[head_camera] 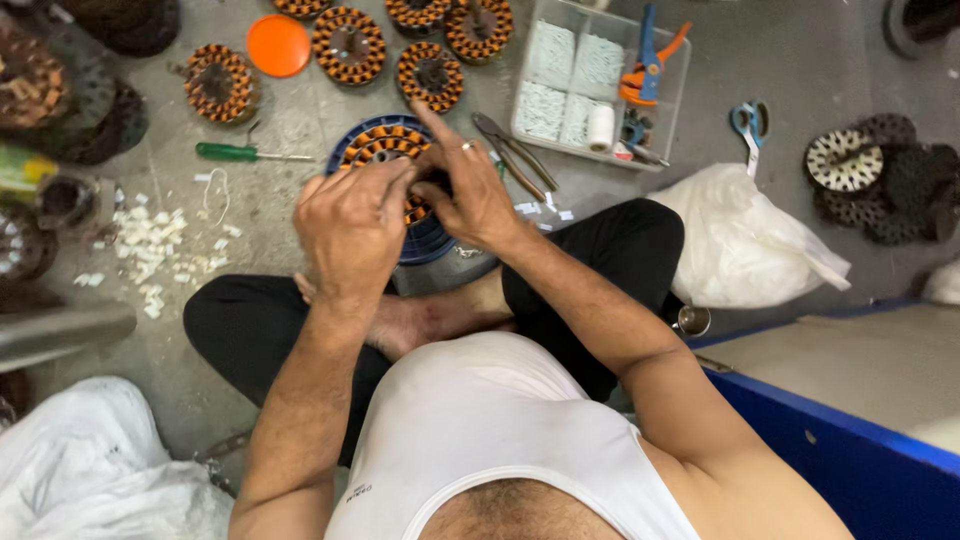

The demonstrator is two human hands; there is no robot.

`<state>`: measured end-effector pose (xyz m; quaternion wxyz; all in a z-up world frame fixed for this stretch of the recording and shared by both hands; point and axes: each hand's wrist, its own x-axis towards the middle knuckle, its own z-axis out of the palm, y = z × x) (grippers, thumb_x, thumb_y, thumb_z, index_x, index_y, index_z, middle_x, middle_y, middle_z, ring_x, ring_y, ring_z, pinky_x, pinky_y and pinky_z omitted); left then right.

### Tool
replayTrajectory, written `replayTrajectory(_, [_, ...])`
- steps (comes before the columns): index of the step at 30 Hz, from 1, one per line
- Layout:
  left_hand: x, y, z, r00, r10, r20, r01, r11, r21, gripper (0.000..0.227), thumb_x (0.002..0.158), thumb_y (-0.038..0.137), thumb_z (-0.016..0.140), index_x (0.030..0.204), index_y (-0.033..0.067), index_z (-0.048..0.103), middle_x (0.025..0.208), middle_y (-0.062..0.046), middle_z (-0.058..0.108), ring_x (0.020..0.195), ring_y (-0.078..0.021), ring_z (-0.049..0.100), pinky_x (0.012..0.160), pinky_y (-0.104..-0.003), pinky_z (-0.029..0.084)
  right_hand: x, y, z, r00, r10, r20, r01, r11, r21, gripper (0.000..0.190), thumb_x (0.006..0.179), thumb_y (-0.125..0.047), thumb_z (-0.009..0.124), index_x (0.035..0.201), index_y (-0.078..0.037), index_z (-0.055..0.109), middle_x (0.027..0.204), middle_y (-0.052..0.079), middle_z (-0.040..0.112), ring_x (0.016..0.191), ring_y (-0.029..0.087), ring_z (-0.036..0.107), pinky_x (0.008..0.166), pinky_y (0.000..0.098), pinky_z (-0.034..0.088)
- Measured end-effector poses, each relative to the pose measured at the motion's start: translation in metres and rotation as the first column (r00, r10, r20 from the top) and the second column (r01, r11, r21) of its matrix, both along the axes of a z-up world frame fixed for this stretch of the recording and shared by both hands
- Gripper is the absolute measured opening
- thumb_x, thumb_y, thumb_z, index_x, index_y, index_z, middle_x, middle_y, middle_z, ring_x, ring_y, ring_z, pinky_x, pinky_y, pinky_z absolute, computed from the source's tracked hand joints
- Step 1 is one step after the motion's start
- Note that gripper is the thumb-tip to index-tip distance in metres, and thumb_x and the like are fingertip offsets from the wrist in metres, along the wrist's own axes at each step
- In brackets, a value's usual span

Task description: The person sits on the floor and assembles a motor stator by inserting small white insulating pieces into the slots of a copper-wound stator core. They use a green-handled screwdriver to press the pieces into place and rotate the stator to access different slots. The person also uses pliers to adjust components and handles a white cloth at the end.

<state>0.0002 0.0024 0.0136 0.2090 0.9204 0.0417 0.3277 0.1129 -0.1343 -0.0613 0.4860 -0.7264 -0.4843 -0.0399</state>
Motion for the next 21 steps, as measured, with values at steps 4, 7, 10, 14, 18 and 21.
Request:
replayTrajectory(4, [0.0,-0.002,0.001,1.0,-0.003,-0.027,0.003,1.0,-0.016,0.006,0.097,0.012,0.078,0.102,0.0079,0.078,0.095,-0.006,0.078,0.081,-0.0225,0.072,0.074,-0.038,0.048,-0.001,-0.002,-0.002,1.0,-0.005,0.01,0.005,1.0,-0.002,0.093,0.089,-0.002,0.078,0.163,-0.006,0.022,0.102,0.003,0.073,0.104,0.025,0.068,0.1,0.0424,0.044])
replayTrajectory(7, [0.0,-0.002,0.0,1.0,-0.001,-0.03,0.0,1.0,-0.022,0.006,0.098,0.011,0.078,0.102,0.0076,0.078,0.098,-0.006,0.078,0.085,-0.0227,0.073,0.075,-0.038,0.049,-0.001,-0.001,-0.006,1.0,-0.009,0.014,0.008,0.999,0.032,0.09,0.093,-0.005,0.078,0.163,-0.008,0.022,0.105,0.002,0.072,0.104,0.024,0.067,0.102,0.0421,0.044])
replayTrajectory(10, [0.0,-0.002,-0.001,1.0,-0.002,-0.03,0.002,1.0,-0.022,0.006,0.098,0.012,0.078,0.102,0.0077,0.078,0.1,-0.006,0.078,0.088,-0.0231,0.074,0.079,-0.038,0.05,-0.002,0.0,-0.011,1.0,-0.027,0.006,0.027,0.997,0.068,0.089,0.093,-0.007,0.079,0.163,-0.009,0.023,0.104,0.0,0.072,0.104,0.022,0.068,0.104,0.0419,0.045])
replayTrajectory(14, [0.001,-0.002,-0.003,1.0,-0.001,-0.019,0.0,0.999,-0.037,0.007,0.1,0.012,0.079,0.106,0.0074,0.078,0.102,-0.007,0.078,0.092,-0.0242,0.074,0.085,-0.038,0.052,-0.002,0.0,-0.01,1.0,-0.028,-0.01,0.028,0.997,0.067,0.092,0.092,-0.009,0.08,0.164,-0.009,0.023,0.104,0.0,0.072,0.103,0.021,0.067,0.104,0.0407,0.046])
replayTrajectory(18, [-0.004,-0.003,-0.003,0.999,0.017,-0.04,-0.018,1.0,-0.007,0.013,0.101,0.013,0.081,0.113,0.0076,0.077,0.106,-0.007,0.077,0.096,-0.0255,0.07,0.089,-0.039,0.051,0.0,-0.01,-0.006,0.997,0.057,-0.051,-0.051,0.993,0.11,0.092,0.094,-0.009,0.079,0.165,-0.01,0.02,0.114,0.003,0.073,0.111,0.024,0.069,0.108,0.0415,0.05])
replayTrajectory(21, [-0.014,-0.017,-0.006,0.995,0.02,0.094,-0.035,0.986,0.165,0.021,0.102,0.013,0.083,0.119,0.0067,0.074,0.113,-0.006,0.074,0.1,-0.0279,0.065,0.091,-0.042,0.048,0.009,-0.03,-0.008,0.992,0.11,-0.062,-0.101,0.987,0.128,0.084,0.096,-0.011,0.078,0.163,-0.01,0.026,0.127,0.009,0.07,0.12,0.028,0.068,0.109,0.0425,0.052])
